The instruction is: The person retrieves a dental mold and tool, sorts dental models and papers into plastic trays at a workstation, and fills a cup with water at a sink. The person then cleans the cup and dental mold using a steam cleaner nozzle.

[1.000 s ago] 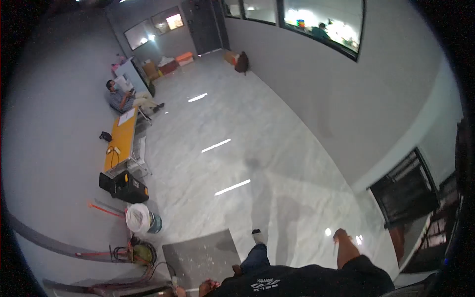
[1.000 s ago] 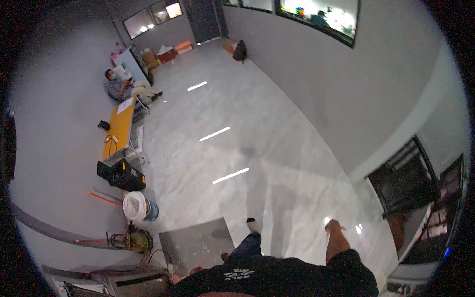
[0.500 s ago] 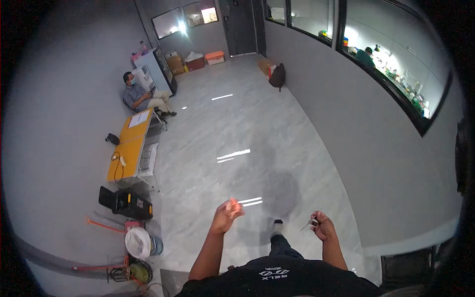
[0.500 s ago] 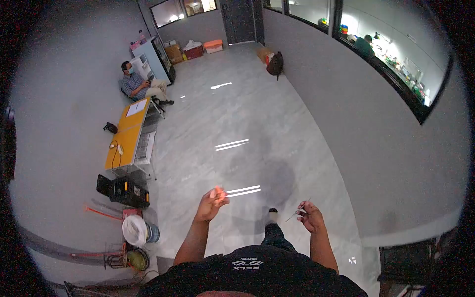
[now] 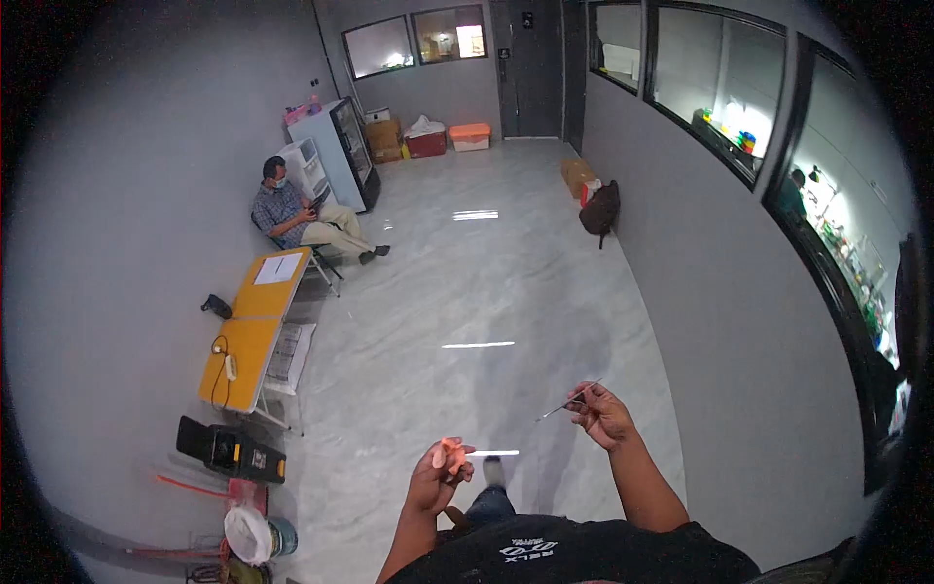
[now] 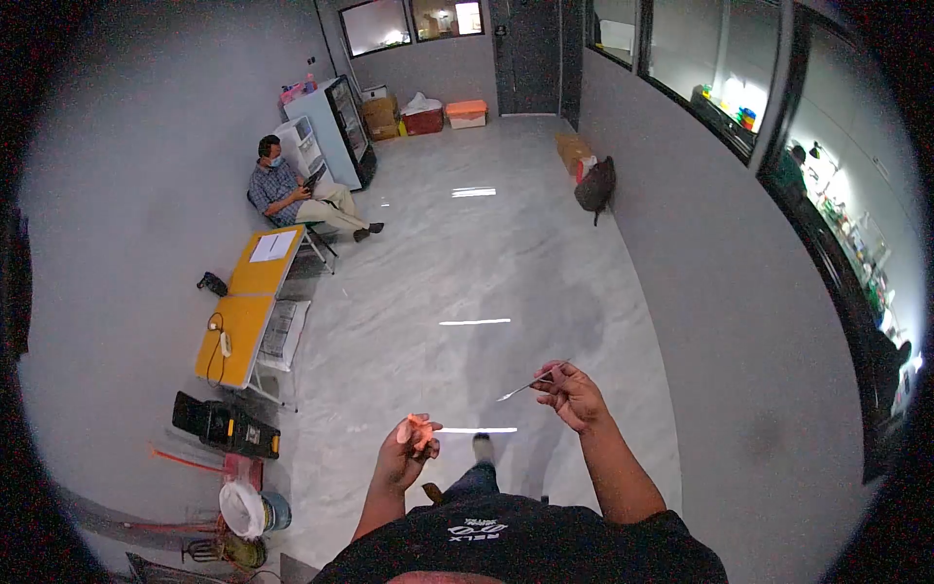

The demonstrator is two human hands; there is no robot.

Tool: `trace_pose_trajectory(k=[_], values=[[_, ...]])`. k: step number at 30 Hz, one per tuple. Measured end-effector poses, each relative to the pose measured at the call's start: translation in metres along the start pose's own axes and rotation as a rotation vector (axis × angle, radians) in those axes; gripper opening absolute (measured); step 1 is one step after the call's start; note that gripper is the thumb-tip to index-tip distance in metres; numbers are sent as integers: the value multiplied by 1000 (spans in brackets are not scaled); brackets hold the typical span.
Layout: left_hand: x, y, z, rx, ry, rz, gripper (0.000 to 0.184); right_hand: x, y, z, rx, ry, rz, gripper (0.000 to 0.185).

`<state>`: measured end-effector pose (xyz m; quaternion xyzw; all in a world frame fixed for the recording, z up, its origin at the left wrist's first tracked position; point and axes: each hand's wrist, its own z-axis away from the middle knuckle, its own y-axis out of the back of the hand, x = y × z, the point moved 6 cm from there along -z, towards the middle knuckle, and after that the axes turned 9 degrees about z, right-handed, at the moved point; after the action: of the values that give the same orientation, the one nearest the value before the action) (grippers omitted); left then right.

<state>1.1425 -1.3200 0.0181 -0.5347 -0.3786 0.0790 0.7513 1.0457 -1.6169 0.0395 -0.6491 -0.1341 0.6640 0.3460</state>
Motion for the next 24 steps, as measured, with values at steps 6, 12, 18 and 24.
trace_pose_trajectory(k=[6, 12, 18, 24], values=[[50, 6, -167, -8, -40, -87, 49, -31, 57, -132, 75, 49, -104, 18], [82, -59, -373, -215, 138, -75, 51, -86, 109, -226, 249, 92, -155, 19], [84, -101, -547, -355, 327, -65, 56, -150, 187, -284, 638, 277, -123, 18], [106, -73, -700, -180, 253, 43, 51, -174, 255, -408, 759, 218, -241, 21]])
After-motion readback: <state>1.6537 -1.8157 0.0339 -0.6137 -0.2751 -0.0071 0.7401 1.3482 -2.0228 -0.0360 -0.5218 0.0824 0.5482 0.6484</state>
